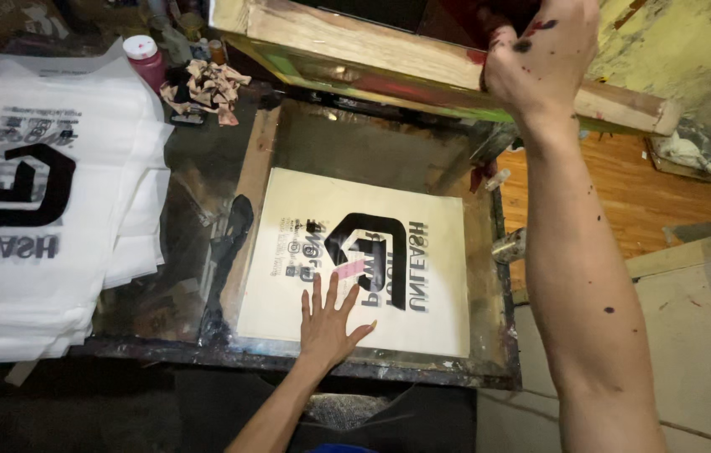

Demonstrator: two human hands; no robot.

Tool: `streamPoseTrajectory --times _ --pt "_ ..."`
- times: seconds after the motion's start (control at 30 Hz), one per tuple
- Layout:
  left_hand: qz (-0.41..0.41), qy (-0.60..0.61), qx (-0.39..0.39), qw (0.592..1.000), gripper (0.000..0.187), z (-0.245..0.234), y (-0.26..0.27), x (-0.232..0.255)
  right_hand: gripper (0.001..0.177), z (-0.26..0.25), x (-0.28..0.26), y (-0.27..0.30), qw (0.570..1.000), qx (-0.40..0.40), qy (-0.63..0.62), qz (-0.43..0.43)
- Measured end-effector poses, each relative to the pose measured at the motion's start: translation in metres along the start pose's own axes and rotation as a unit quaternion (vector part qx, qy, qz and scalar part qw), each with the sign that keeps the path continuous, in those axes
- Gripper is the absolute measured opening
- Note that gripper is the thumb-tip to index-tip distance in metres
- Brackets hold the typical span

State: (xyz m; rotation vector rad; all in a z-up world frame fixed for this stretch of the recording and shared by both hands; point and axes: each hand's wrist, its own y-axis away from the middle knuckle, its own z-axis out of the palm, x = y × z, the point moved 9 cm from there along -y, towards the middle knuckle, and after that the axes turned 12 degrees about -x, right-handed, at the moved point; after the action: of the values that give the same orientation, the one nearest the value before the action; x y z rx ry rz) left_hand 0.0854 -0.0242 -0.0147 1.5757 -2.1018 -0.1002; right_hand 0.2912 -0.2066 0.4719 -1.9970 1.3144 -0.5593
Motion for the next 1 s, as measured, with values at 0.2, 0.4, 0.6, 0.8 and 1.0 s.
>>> streamPoseTrajectory --times 0.2,0.4,0.6,0.8,1.0 --pt "-0.017 0.008 -0.065 0.998 0.093 -0.011 0.004 0.000 0.032 0.000 0.001 0.000 0.999 -0.021 -0.028 0.027" --pt "-0.011 0.017 -0.056 0.998 0.092 -0.011 0.005 0.000 0.031 -0.019 -0.024 -0.005 0.999 -0.003 -0.043 -0.007" --pt "-0.008 0.036 -0.063 0.997 0.091 -0.015 0.008 -0.001 0.037 -0.021 -0.029 -0.004 0.999 -0.001 -0.038 -0.038" --pt "0.070 0.065 0.154 0.983 0.084 -0.033 0.020 -0.003 0.053 -0.043 -0.068 0.014 0.990 0.007 -0.100 -0.103" --pt "0.086 0.650 0.330 0.680 0.063 -0.103 0.052 -0.121 0.028 0.025 -0.074 0.210 0.980 0.102 -0.139 -0.096"
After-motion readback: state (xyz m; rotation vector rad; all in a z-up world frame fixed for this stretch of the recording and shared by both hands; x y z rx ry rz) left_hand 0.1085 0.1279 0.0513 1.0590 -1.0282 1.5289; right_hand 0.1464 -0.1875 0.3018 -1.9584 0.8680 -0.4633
